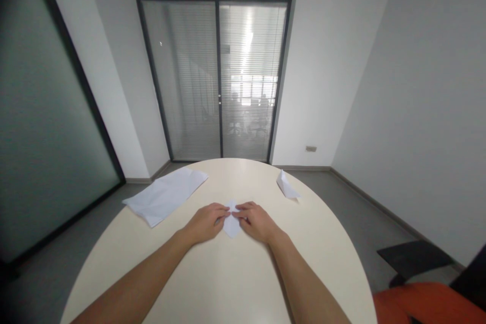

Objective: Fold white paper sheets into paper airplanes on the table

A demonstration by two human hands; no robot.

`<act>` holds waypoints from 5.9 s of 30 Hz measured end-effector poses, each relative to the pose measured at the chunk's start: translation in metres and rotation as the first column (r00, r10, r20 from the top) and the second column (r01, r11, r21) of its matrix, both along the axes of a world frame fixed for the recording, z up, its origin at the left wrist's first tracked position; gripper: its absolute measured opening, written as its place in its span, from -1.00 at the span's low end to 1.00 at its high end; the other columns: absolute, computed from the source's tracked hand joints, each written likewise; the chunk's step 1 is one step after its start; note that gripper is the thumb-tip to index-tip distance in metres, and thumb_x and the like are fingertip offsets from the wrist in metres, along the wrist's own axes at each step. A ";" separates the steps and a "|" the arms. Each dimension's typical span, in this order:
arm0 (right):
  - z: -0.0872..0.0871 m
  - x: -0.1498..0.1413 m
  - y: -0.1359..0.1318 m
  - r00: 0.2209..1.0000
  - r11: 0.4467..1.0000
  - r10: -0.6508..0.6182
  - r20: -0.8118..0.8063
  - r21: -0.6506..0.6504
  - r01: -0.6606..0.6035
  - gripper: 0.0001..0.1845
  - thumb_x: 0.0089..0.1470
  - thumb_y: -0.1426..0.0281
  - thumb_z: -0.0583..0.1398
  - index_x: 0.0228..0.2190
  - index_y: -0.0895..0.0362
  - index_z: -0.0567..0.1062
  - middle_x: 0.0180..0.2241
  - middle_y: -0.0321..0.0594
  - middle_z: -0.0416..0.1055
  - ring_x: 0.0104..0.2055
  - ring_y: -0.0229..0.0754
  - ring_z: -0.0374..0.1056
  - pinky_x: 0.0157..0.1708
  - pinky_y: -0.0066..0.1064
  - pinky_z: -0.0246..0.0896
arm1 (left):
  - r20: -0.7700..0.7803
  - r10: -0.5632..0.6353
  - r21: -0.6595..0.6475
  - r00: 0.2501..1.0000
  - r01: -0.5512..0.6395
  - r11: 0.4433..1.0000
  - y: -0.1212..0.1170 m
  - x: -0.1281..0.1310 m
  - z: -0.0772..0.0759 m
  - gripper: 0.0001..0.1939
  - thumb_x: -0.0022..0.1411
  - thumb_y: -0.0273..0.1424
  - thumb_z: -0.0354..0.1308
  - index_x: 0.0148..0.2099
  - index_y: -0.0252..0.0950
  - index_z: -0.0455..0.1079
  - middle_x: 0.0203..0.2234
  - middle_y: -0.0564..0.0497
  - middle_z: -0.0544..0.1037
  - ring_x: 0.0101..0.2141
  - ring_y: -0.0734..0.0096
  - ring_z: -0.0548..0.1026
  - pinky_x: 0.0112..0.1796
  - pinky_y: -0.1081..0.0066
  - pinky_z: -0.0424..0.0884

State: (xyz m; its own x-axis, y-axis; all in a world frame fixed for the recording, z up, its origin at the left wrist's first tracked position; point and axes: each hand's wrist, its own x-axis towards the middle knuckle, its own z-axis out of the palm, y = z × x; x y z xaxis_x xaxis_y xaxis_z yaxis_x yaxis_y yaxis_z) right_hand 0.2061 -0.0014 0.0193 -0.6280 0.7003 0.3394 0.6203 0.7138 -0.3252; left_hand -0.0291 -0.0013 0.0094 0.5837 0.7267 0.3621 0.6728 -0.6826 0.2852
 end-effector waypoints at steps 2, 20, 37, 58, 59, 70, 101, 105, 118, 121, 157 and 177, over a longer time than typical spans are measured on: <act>0.004 0.000 -0.004 1.000 1.000 0.022 0.019 -0.003 -0.022 -0.63 0.23 0.31 0.13 0.02 0.00 0.56 0.14 -0.08 0.42 0.17 0.02 0.30 0.18 -0.11 0.14 | -0.009 -0.005 0.011 1.000 0.005 1.000 -0.001 0.001 0.001 -0.65 0.34 -0.44 0.00 0.07 -0.16 0.51 0.02 -0.01 0.56 0.02 0.26 0.46 0.07 0.28 0.37; 0.005 0.017 0.004 0.998 0.998 -0.055 0.034 -0.003 0.055 -0.71 0.23 0.29 0.13 -0.30 0.06 0.66 -0.04 -0.14 0.56 0.05 -0.06 0.42 0.17 -0.18 0.17 | -0.040 -0.013 0.056 0.999 0.015 0.998 0.000 -0.001 -0.002 -0.67 0.32 -0.38 0.09 0.10 -0.18 0.48 0.05 -0.03 0.54 0.02 0.22 0.46 0.04 0.22 0.39; 0.003 0.010 -0.001 0.952 0.956 -0.293 0.089 0.023 0.292 -0.69 0.26 0.30 0.08 -0.17 0.08 0.60 0.03 -0.10 0.50 0.10 -0.03 0.34 0.09 -0.27 0.19 | -0.057 -0.036 0.088 0.998 0.041 0.995 -0.001 -0.002 -0.002 -0.67 0.34 -0.29 0.11 0.13 -0.10 0.46 -0.08 -0.07 0.48 -0.05 0.20 0.41 0.00 0.20 0.37; -0.006 0.007 0.007 0.883 0.885 -0.463 -0.080 -0.088 0.456 -0.80 0.17 0.30 0.14 -0.26 0.13 0.50 -0.33 -0.14 0.50 -0.27 -0.13 0.38 -0.28 -0.37 0.20 | -0.087 -0.128 0.091 0.988 0.135 0.987 -0.001 -0.002 0.000 -0.62 0.38 -0.28 0.05 0.19 -0.19 0.39 0.15 -0.08 0.44 0.14 0.17 0.33 0.15 0.11 0.26; -0.007 0.006 0.008 0.875 0.880 -0.472 -0.106 -0.115 0.461 -0.79 0.18 0.29 0.13 -0.26 0.13 0.50 -0.35 -0.16 0.50 -0.30 -0.15 0.38 -0.31 -0.38 0.20 | -0.094 -0.126 0.091 0.988 0.135 0.987 -0.001 -0.002 0.000 -0.62 0.39 -0.28 0.04 0.20 -0.18 0.38 0.16 -0.08 0.43 0.14 0.16 0.33 0.15 0.11 0.27; -0.002 -0.001 0.010 0.766 0.890 -0.452 -0.457 -0.167 0.425 -0.68 0.14 0.22 0.17 -0.10 0.06 0.47 -0.34 -0.23 0.54 -0.28 -0.11 0.47 -0.22 -0.32 0.29 | -0.048 -0.064 0.159 0.997 0.071 0.985 -0.003 0.005 0.006 -0.48 0.38 -0.37 0.03 0.35 -0.21 0.13 0.13 -0.10 0.44 0.08 0.19 0.37 0.12 0.16 0.26; 0.003 0.009 0.006 0.979 0.968 -0.182 -0.095 0.156 0.195 -0.57 0.06 0.59 0.13 -0.08 0.04 0.58 -0.09 -0.16 0.55 0.01 -0.06 0.39 0.06 -0.18 0.25 | 0.304 0.138 -0.025 0.943 -0.137 0.990 0.010 -0.003 -0.004 -0.74 0.26 -0.53 0.04 -0.03 -0.18 0.36 -0.19 0.03 0.57 -0.17 0.31 0.53 -0.09 0.31 0.45; 0.004 0.008 0.002 0.970 0.967 -0.242 -0.022 0.075 0.243 -0.57 0.07 0.56 0.11 -0.06 0.04 0.57 -0.03 -0.15 0.52 0.02 -0.08 0.40 0.06 -0.27 0.25 | 0.246 0.077 -0.002 0.966 -0.079 0.997 0.013 -0.006 -0.008 -0.65 0.20 -0.61 0.05 -0.03 -0.19 0.44 -0.05 0.02 0.57 -0.02 0.30 0.50 0.08 0.28 0.38; 0.005 0.006 -0.003 0.974 0.972 -0.228 0.002 -0.060 0.227 -0.56 0.02 0.58 0.09 -0.12 0.04 0.58 -0.09 -0.20 0.53 -0.03 -0.13 0.43 -0.01 -0.37 0.25 | 0.059 0.075 0.013 0.995 -0.076 0.997 0.011 -0.005 -0.011 -0.72 0.28 -0.52 0.05 -0.04 -0.19 0.50 -0.11 0.03 0.62 -0.09 0.30 0.54 -0.01 0.32 0.41; 0.004 0.007 -0.002 0.973 0.971 -0.233 0.004 -0.058 0.233 -0.59 0.07 0.55 0.08 -0.12 0.06 0.59 -0.10 -0.18 0.54 -0.03 -0.12 0.42 0.00 -0.35 0.25 | 0.044 0.074 0.025 0.996 -0.075 0.997 0.010 -0.005 -0.011 -0.74 0.28 -0.52 0.04 -0.09 -0.20 0.51 -0.12 0.02 0.62 -0.09 0.29 0.54 -0.02 0.32 0.40; -0.008 0.009 0.005 0.958 0.968 -0.236 -0.162 -0.124 0.218 -0.70 0.23 0.39 0.06 0.00 0.05 0.36 -0.26 -0.21 0.49 -0.26 -0.14 0.41 -0.22 -0.34 0.26 | 0.082 0.227 0.032 0.970 -0.230 0.973 0.007 0.002 -0.007 -0.84 0.36 -0.39 0.04 -0.26 -0.27 0.42 -0.03 -0.09 0.47 0.01 0.24 0.38 0.06 0.26 0.34; 0.000 -0.007 -0.005 0.998 1.000 -0.015 -0.054 0.019 0.016 -0.62 0.16 0.43 0.15 0.02 0.05 0.51 0.00 -0.11 0.48 0.04 -0.03 0.36 0.09 -0.16 0.22 | 0.071 -0.024 -0.029 0.997 0.027 0.999 0.012 -0.001 -0.012 -0.53 0.23 -0.63 -0.04 0.06 -0.16 0.49 0.06 0.04 0.54 0.06 0.32 0.43 0.15 0.25 0.31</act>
